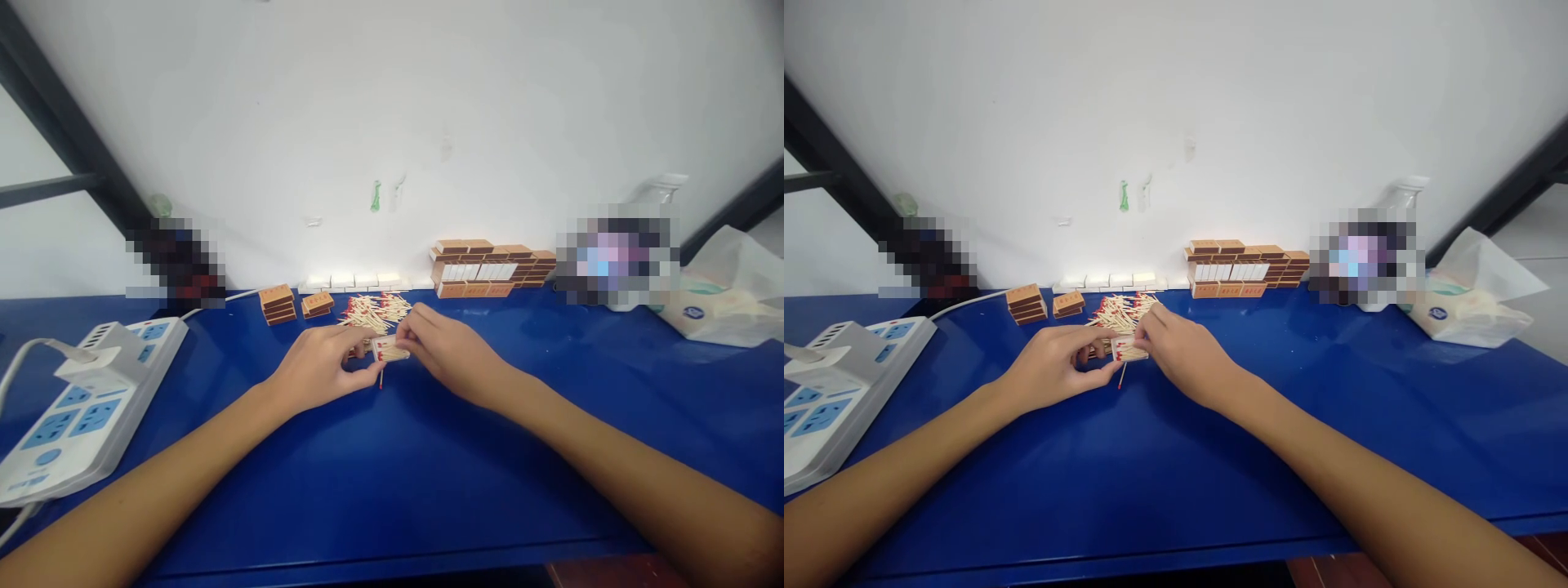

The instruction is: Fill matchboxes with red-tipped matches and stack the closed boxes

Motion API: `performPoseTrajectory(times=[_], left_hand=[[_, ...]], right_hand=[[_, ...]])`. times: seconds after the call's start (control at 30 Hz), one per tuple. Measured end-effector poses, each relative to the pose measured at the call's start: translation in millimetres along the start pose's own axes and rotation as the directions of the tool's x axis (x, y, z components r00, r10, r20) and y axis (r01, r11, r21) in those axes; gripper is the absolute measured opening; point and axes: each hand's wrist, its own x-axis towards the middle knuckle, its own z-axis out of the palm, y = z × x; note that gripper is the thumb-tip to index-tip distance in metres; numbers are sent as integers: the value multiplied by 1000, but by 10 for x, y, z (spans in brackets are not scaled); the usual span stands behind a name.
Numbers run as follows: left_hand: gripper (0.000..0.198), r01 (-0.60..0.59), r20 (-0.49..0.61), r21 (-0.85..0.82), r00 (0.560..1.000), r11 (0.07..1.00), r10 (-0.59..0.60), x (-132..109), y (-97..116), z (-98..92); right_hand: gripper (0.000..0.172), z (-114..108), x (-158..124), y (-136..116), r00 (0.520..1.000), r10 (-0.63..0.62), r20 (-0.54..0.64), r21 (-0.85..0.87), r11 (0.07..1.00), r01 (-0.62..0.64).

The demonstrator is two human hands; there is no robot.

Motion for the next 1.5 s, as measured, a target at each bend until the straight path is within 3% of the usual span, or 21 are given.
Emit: performPoseTrajectory(times=[0.1, 0.33, 0.57, 0.67, 0.73, 0.83, 1.0, 1.13, 1.37, 1.5], left_hand=[[27, -32, -32, -12, 999, 999, 32, 3, 7, 8], [31, -27, -23, 5, 999, 1000, 27, -3, 3, 16], [29, -11, 3, 2, 1000, 1000, 11, 1, 2, 2], [31, 73, -36, 53, 997, 996, -71, 18, -24, 2], [34, 146, -102, 93, 985, 985, -137, 30, -36, 1], [34, 197, -173, 118, 969, 973, -176, 43, -35, -8], [34, 181, -203, 139, 967, 974, -151, 47, -19, -23], [32, 171, -156, 157, 977, 973, -147, 38, -24, -22], [29, 28, 35, 70, 999, 997, -31, 1, 28, -15], [26, 27, 58, -5, 998, 1000, -27, -4, 50, -15]], right_hand=[[15, 35, -21, -55, 999, -47, 9, 4, 999, 47], [17, 18, -34, -6, 999, -31, 25, 6, 1000, 30], [14, 71, -33, -11, 997, -36, -64, 94, 995, 42], [17, 44, -39, -42, 991, -53, -120, 106, 992, 66], [16, 34, -47, -68, 992, -95, -81, 130, 986, 105], [16, 66, -59, -86, 983, -162, 88, 170, 975, 145], [11, 118, -51, -35, 964, -72, 256, 217, 976, 15], [16, 14, -30, 0, 956, -58, 288, 233, 972, -11], [13, -95, -9, -1, 1000, -1, -9, 162, 987, 3], [17, -29, -14, 28, 997, -48, 56, 176, 984, 38]])
